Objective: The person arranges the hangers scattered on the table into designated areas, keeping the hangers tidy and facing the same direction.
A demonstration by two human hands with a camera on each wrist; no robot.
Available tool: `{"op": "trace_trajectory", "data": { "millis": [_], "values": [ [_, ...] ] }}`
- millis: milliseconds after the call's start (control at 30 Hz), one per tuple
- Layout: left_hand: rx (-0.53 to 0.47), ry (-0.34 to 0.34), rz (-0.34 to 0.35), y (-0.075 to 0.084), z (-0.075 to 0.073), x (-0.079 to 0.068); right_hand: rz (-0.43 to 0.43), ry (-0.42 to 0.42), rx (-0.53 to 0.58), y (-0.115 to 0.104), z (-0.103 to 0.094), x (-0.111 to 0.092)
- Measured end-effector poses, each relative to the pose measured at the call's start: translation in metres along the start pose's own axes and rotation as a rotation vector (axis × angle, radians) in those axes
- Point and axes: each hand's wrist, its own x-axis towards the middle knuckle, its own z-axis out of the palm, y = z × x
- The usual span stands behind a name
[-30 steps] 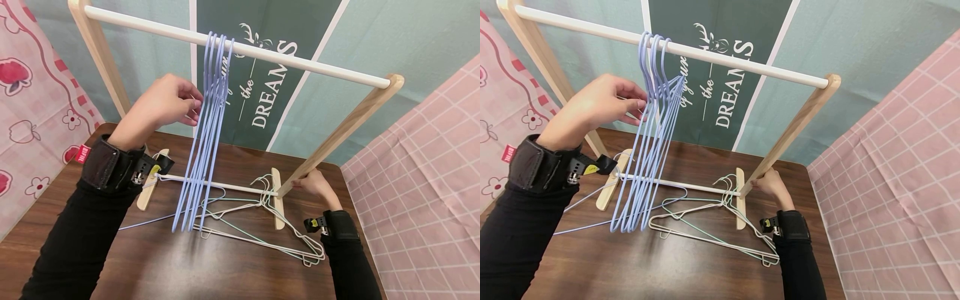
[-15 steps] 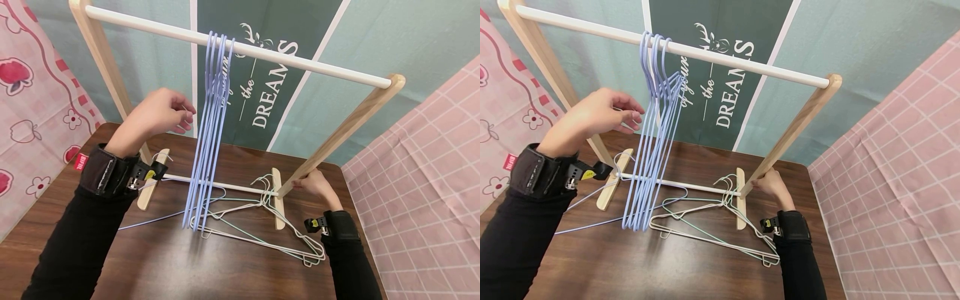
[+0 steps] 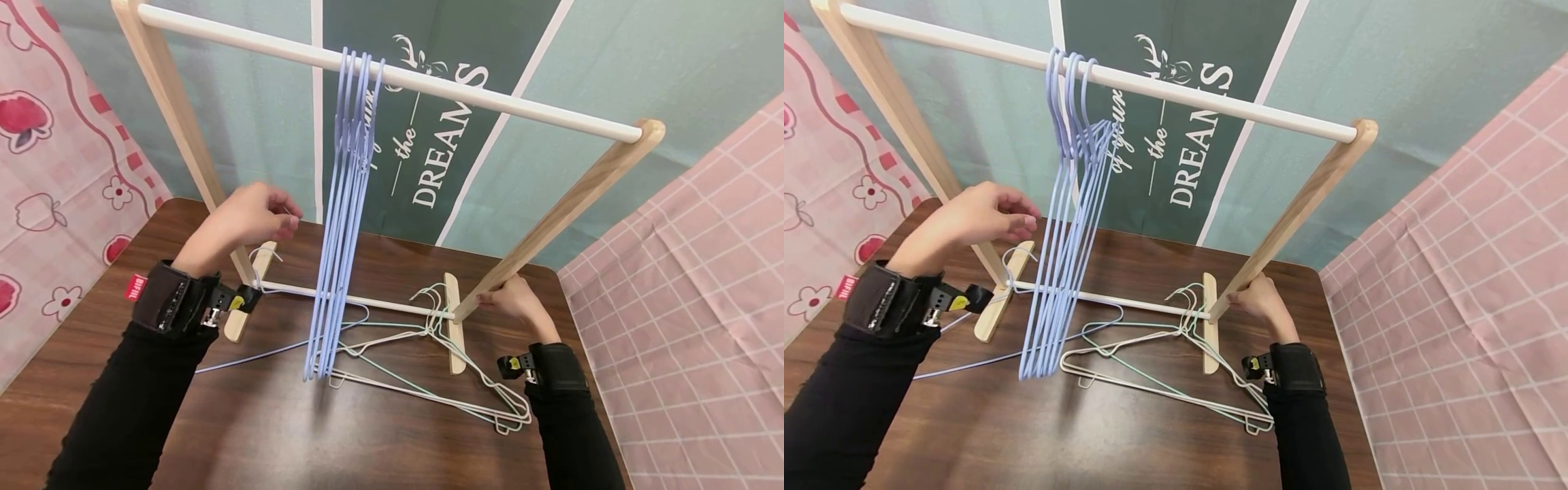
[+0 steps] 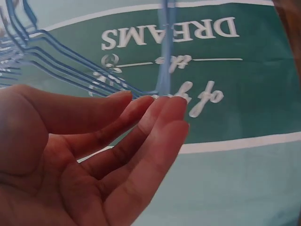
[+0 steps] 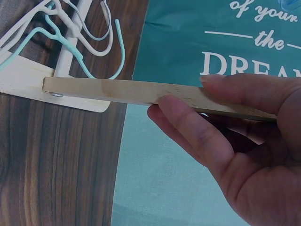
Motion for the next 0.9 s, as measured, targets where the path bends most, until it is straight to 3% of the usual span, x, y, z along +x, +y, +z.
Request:
{"op": "trace_trajectory", "data": {
  "millis": [267,533,900],
  "values": [
    [0.062,-0.055,-0.034,-0.033,0.016,0.005,0.008,0.011,-0.010,0.001,0.001,0.001],
    [0.028,-0.078,-0.075,-0.069,0.035,0.005,-0.010,0.006,0.002,0.002,0.000,0.001],
    [-0.023,-0.126,-0.126,-0.126,0.050,-0.001,0.005,0.004,0.000,0.000,0.000,0.000]
  ]
}}
